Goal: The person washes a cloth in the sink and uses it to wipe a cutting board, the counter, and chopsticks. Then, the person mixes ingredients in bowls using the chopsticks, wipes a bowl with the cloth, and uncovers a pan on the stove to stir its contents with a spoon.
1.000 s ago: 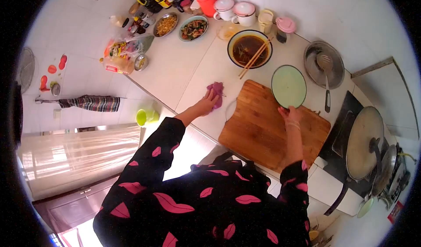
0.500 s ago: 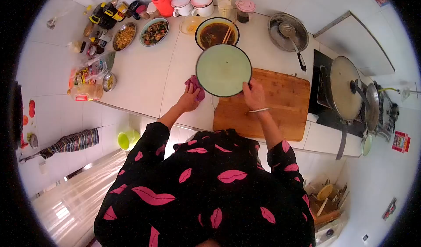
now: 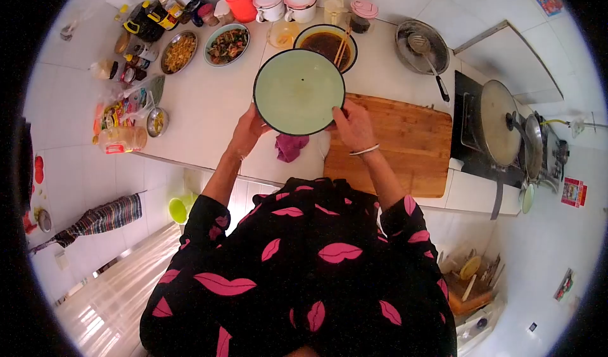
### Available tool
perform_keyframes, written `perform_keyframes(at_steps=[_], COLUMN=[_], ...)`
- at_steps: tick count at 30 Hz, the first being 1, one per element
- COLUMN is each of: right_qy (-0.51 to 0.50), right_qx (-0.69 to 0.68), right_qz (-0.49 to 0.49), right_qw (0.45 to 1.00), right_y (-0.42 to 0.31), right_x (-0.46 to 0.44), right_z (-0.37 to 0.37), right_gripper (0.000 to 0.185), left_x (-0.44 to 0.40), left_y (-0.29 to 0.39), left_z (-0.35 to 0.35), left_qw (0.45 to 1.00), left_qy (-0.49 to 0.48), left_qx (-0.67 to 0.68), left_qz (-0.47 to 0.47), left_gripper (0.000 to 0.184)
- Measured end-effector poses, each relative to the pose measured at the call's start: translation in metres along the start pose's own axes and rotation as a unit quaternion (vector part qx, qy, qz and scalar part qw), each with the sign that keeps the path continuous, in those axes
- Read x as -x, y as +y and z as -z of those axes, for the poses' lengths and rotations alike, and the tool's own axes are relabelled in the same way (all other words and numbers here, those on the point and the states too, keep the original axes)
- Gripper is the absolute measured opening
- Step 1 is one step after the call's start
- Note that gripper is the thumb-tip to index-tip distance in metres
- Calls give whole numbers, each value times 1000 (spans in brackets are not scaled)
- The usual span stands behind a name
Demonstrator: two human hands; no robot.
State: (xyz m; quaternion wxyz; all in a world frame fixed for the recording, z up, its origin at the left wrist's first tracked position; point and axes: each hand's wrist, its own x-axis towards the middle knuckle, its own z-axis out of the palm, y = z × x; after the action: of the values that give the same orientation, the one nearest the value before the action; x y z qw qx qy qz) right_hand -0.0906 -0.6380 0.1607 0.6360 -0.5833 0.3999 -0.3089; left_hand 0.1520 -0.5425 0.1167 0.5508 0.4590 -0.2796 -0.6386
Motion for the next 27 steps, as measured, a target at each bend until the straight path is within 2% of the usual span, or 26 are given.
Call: perform_keyframes(at_steps=[4, 7, 8, 10, 11, 13, 14, 15, 16, 17, 20, 21, 24, 25, 27], right_qy=[-62, -69, -77, -95, -110, -135, -148, -159, -159, -130, -159, -169, -244, -213, -164], right_qx=[-35, -49, -2, 90, -12, -214, -66, 82, 229, 376, 504, 534, 447, 410, 251], right_qz=[-93, -109, -97, -71, -126, -233, -178, -118, -17, 79, 210, 210, 89, 106, 5], right_qw=[993, 990, 992, 989, 986, 939, 971, 977, 960, 914, 823, 801, 856, 881, 954], right_y=[0, 11, 26, 57, 53, 35, 57, 97, 109, 120, 152, 157, 170, 167, 123], right_x=[-3, -9, -13, -22, -22, -22, -26, -32, -28, -24, -2, -1, -20, -26, -36], right_z=[-6, -21, -23, -28, -33, -45, -48, -51, -59, -68, -90, -94, -90, -86, -89], right_gripper=[25, 26, 26, 29, 29, 31, 34, 37, 41, 46, 39, 39, 35, 30, 31], left_x=[3, 7, 11, 20, 24, 33, 37, 43, 50, 55, 70, 74, 86, 89, 92], left_y=[8, 13, 14, 9, 6, 1, 1, 3, 9, 13, 24, 24, 21, 19, 16], left_z=[-10, -4, -1, 9, 16, 40, 49, 53, 55, 57, 53, 57, 67, 70, 77], left_qw=[996, 979, 970, 990, 994, 985, 979, 975, 970, 964, 951, 945, 929, 925, 920], left_qy=[5, -2, -8, 41, 66, 94, 107, 126, 143, 161, 212, 217, 234, 242, 259], left_qx=[90, 199, 241, 131, 74, 136, 166, 178, 189, 200, 203, 218, 255, 261, 262], left_qz=[-22, -30, -33, -39, -43, -43, -46, -52, -59, -66, -101, -110, -129, -130, -135], left_gripper=[62, 59, 59, 56, 54, 51, 49, 49, 48, 47, 48, 48, 47, 47, 47])
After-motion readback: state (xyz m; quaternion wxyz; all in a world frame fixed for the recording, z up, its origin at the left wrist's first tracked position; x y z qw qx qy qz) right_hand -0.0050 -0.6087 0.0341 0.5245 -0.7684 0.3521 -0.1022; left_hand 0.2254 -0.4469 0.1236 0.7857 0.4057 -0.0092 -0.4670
